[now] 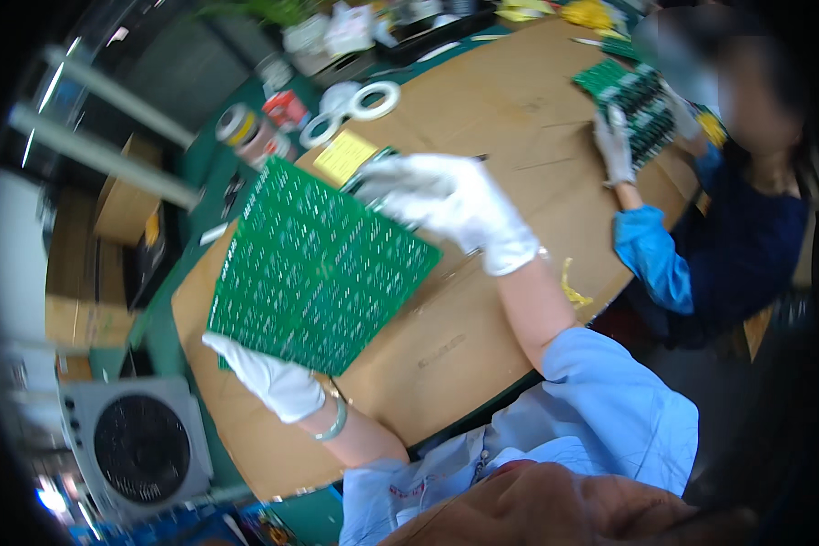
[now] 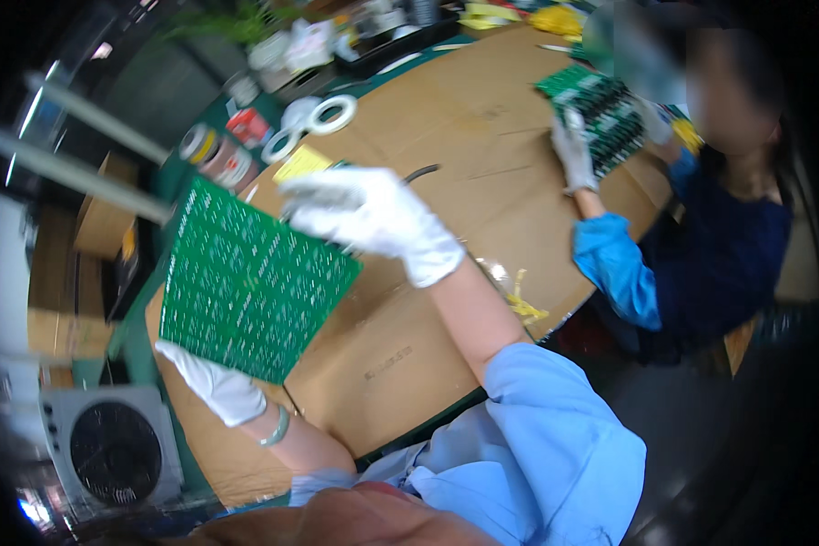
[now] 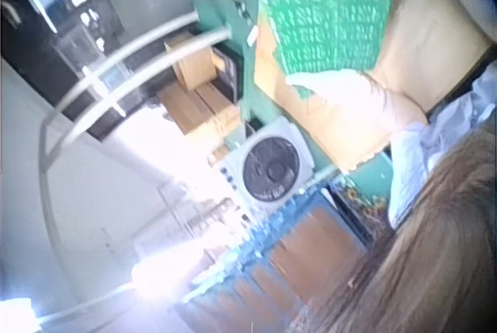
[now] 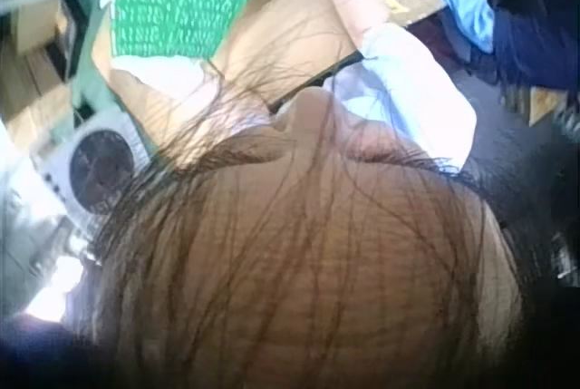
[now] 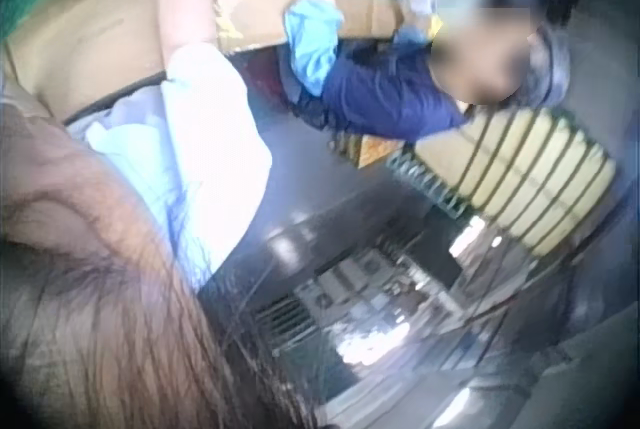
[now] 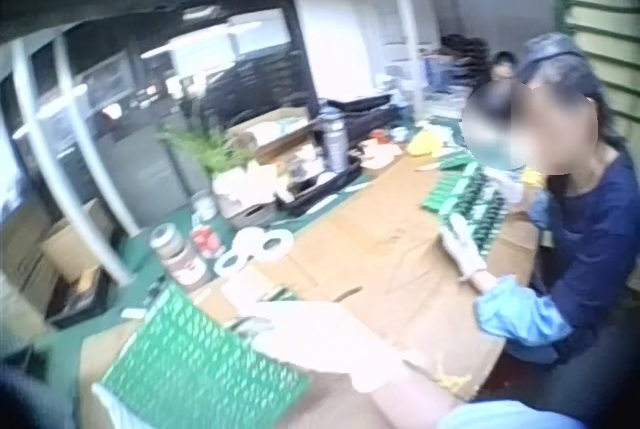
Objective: The person holds a green circuit board with both hands, rotating it to view both sides and the edges. They use a small metal tool to point at or touch specific components on the board. The person then places the board down and picks up another one to repeat the inspection process.
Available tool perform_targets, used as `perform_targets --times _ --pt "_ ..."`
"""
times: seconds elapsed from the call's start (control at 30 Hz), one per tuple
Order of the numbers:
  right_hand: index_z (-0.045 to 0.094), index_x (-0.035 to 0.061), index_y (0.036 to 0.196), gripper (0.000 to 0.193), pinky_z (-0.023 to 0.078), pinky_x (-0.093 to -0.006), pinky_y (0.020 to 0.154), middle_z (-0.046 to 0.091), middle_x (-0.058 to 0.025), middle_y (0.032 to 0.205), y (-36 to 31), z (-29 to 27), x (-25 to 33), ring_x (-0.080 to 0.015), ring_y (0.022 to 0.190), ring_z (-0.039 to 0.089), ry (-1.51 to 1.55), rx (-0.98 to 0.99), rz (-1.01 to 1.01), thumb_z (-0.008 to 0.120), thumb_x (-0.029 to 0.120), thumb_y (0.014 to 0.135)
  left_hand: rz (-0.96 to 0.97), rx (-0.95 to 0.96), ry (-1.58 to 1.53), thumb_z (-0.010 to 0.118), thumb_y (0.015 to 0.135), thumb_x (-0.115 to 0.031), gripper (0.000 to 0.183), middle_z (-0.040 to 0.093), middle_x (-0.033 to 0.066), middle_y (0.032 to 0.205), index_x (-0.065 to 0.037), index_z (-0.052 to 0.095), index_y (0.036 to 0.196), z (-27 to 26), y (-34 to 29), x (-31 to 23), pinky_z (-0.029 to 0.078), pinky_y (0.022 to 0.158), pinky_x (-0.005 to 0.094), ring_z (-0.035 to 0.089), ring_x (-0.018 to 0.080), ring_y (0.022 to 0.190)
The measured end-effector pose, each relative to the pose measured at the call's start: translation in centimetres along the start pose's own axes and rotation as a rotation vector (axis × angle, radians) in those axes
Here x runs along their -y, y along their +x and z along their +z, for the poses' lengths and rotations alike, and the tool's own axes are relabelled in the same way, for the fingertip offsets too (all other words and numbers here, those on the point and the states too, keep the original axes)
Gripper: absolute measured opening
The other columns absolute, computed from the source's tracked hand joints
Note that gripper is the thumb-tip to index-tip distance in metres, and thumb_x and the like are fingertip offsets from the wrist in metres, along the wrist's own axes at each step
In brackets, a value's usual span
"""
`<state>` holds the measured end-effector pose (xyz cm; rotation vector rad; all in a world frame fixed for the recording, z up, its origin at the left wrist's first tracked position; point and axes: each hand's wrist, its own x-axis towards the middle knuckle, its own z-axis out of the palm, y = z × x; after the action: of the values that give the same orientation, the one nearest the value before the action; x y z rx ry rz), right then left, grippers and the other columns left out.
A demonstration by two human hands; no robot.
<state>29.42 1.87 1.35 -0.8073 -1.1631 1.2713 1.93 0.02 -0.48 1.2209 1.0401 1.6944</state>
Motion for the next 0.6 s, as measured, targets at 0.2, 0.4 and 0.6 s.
perform_targets --times 0.2,0.4,0.6 --pt "0.062 -0.0042 0.112 0.032 0.019 -0.0156 0.04 0.07 -0.0098 0.088 0.7 0.7 1.1 0.0021 0.042 0.028 -0.11 -0.371 -0.15 0.054 0.017 0.09 0.138 -0.367 -0.395 0.018 0.101 -0.046 0.058 0.042 0.0118 0.141 -0.006 0.041 0.136 -5.9 -0.5 -2.4 0.035 0.105 0.0475 0.049 0.0277 0.117" --pt "0.064 -0.0024 0.11 0.028 0.021 -0.0148 0.04 0.07 -0.01 0.085 0.9 1.6 0.8 0.0018 0.042 0.031 -0.084 -0.358 -0.142 0.055 0.016 0.091 0.404 -1.066 0.162 0.025 0.101 -0.042 0.054 0.046 0.0109 0.136 -0.004 0.044 0.133 -7.2 -1.3 -4.1 0.036 0.102 0.0407 0.05 0.0249 0.114" --pt "0.065 -0.0011 0.109 0.026 0.022 -0.0149 0.04 0.07 -0.011 0.085 1.3 1.9 0.6 0.0012 0.043 0.033 -0.095 -0.318 -0.117 0.057 0.015 0.09 0.398 -1.138 -0.064 0.029 0.101 -0.041 0.051 0.05 0.008 0.132 -0.003 0.048 0.129 -7.6 -0.7 -5.3 0.037 0.099 0.0348 0.051 0.0221 0.11"
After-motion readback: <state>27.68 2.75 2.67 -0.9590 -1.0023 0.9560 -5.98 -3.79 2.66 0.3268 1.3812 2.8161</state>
